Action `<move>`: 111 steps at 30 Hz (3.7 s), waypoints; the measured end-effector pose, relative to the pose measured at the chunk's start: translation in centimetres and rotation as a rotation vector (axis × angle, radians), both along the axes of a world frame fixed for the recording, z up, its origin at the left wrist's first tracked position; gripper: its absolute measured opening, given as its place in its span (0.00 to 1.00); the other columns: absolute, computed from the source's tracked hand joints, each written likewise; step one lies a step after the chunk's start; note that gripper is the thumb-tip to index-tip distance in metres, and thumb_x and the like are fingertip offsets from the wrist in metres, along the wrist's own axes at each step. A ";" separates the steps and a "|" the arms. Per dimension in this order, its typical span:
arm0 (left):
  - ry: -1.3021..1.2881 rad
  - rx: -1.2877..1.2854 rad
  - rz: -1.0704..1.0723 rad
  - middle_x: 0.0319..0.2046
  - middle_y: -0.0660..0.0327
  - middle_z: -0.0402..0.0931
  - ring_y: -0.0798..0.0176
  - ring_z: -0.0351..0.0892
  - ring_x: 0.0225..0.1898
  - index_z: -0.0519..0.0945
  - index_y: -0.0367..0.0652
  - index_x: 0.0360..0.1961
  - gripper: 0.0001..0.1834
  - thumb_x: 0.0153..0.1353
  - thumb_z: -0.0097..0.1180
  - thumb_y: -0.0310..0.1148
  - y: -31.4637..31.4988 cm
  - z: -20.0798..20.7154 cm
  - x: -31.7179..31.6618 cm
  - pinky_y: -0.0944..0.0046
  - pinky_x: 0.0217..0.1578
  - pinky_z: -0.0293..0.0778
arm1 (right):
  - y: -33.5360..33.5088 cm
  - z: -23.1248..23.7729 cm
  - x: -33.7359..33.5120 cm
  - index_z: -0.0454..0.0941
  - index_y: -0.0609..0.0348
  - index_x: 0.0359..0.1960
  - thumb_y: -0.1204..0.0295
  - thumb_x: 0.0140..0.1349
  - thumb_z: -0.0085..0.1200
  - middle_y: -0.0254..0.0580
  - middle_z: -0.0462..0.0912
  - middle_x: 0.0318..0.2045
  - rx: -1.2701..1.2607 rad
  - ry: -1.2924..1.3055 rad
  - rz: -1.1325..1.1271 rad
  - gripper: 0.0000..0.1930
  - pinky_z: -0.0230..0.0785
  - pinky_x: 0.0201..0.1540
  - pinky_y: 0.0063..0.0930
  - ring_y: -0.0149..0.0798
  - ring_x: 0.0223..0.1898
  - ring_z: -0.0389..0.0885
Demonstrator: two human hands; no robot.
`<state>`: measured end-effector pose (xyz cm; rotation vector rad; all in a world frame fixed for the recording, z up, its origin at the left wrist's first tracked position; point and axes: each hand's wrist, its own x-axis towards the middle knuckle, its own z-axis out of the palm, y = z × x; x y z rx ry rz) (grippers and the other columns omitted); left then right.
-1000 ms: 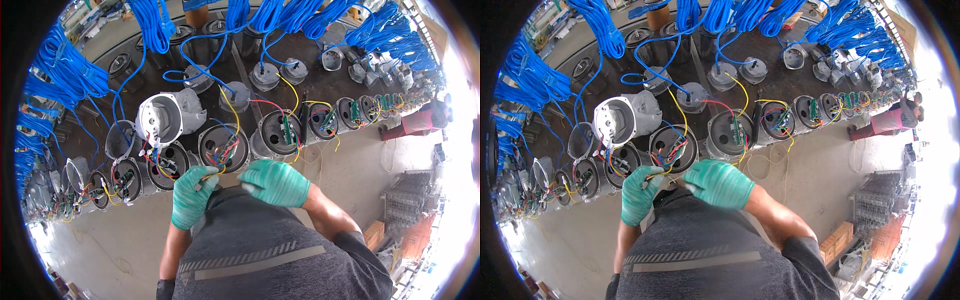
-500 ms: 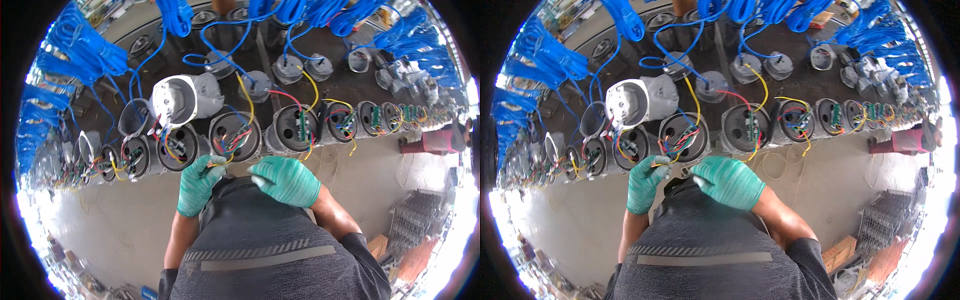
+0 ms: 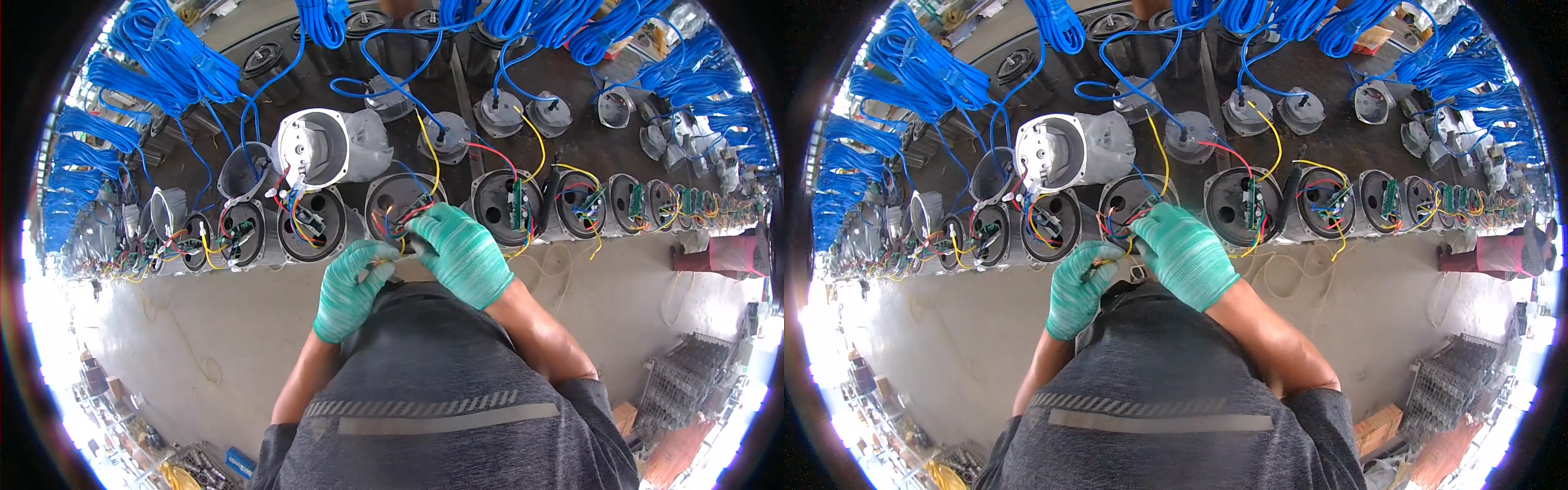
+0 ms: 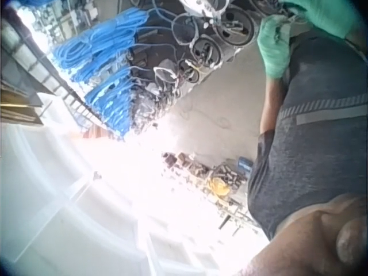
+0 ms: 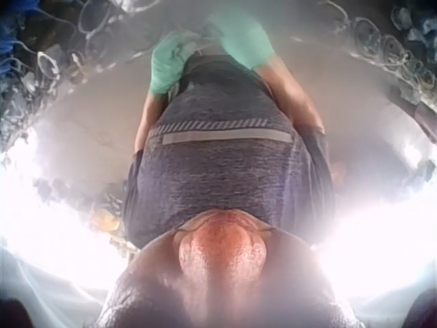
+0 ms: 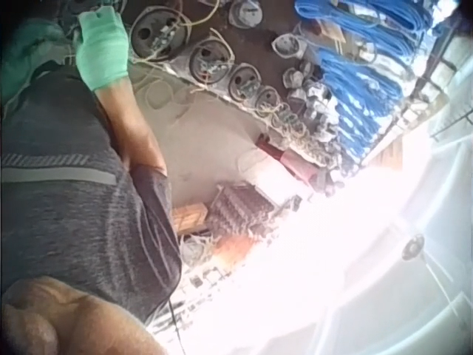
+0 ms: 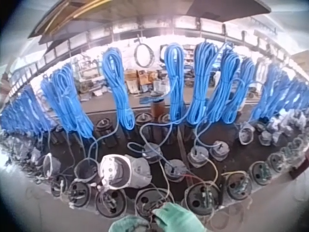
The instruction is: The person assembles electronic components by connecting wires into a metal housing and using a tool to strip or secure them.
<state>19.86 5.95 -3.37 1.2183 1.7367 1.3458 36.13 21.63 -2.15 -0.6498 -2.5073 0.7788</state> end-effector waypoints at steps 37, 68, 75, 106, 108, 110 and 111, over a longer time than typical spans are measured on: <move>0.157 0.011 -0.313 0.43 0.51 0.86 0.47 0.87 0.43 0.87 0.40 0.49 0.10 0.68 0.64 0.26 2.9 0.5 0.7 0.56 0.46 0.81 | 8.8 -0.2 -6.2 0.77 0.65 0.63 0.64 0.73 0.57 0.60 0.89 0.44 -0.386 -0.186 -0.298 0.23 0.79 0.52 0.43 0.56 0.44 0.89; 0.082 0.221 -0.299 0.49 0.53 0.88 0.58 0.88 0.41 0.84 0.37 0.54 0.11 0.73 0.60 0.26 5.3 -3.8 2.0 0.61 0.46 0.82 | -5.3 1.8 5.5 0.80 0.55 0.42 0.64 0.73 0.56 0.47 0.86 0.30 -0.005 -0.358 -0.079 0.08 0.78 0.32 0.49 0.53 0.31 0.88; 0.199 0.155 -0.348 0.40 0.50 0.85 0.47 0.86 0.40 0.84 0.37 0.52 0.11 0.70 0.62 0.26 5.1 -3.3 1.6 0.55 0.43 0.81 | -4.1 3.8 4.2 0.83 0.56 0.50 0.59 0.64 0.69 0.46 0.87 0.38 0.034 -0.076 -0.351 0.19 0.81 0.39 0.44 0.54 0.37 0.88; 0.021 0.054 -0.372 0.34 0.58 0.85 0.67 0.84 0.32 0.85 0.34 0.52 0.10 0.73 0.59 0.25 5.4 -2.8 0.8 0.66 0.36 0.80 | -3.6 1.6 5.2 0.84 0.56 0.42 0.72 0.68 0.63 0.46 0.86 0.31 -0.135 0.041 -0.311 0.04 0.78 0.33 0.37 0.48 0.29 0.87; -0.026 0.062 -0.363 0.34 0.58 0.85 0.68 0.84 0.32 0.85 0.34 0.52 0.10 0.74 0.59 0.26 5.6 -2.5 1.0 0.66 0.36 0.80 | -4.3 3.2 5.7 0.84 0.57 0.39 0.72 0.68 0.63 0.42 0.85 0.26 -0.611 0.098 -0.556 0.04 0.76 0.31 0.30 0.39 0.25 0.85; -0.071 0.069 -0.352 0.33 0.59 0.85 0.69 0.83 0.32 0.85 0.33 0.52 0.10 0.75 0.59 0.27 5.6 -2.3 1.0 0.67 0.36 0.80 | -3.7 2.8 7.0 0.84 0.57 0.44 0.69 0.66 0.67 0.41 0.86 0.27 -0.307 0.049 -0.363 0.09 0.78 0.32 0.29 0.39 0.25 0.85; -0.090 0.051 -0.352 0.33 0.58 0.85 0.69 0.84 0.32 0.85 0.33 0.51 0.10 0.75 0.59 0.28 5.6 -2.3 1.1 0.67 0.36 0.80 | -4.0 3.1 6.9 0.84 0.56 0.46 0.66 0.64 0.69 0.42 0.87 0.30 -0.250 -0.009 -0.293 0.13 0.80 0.34 0.31 0.41 0.28 0.87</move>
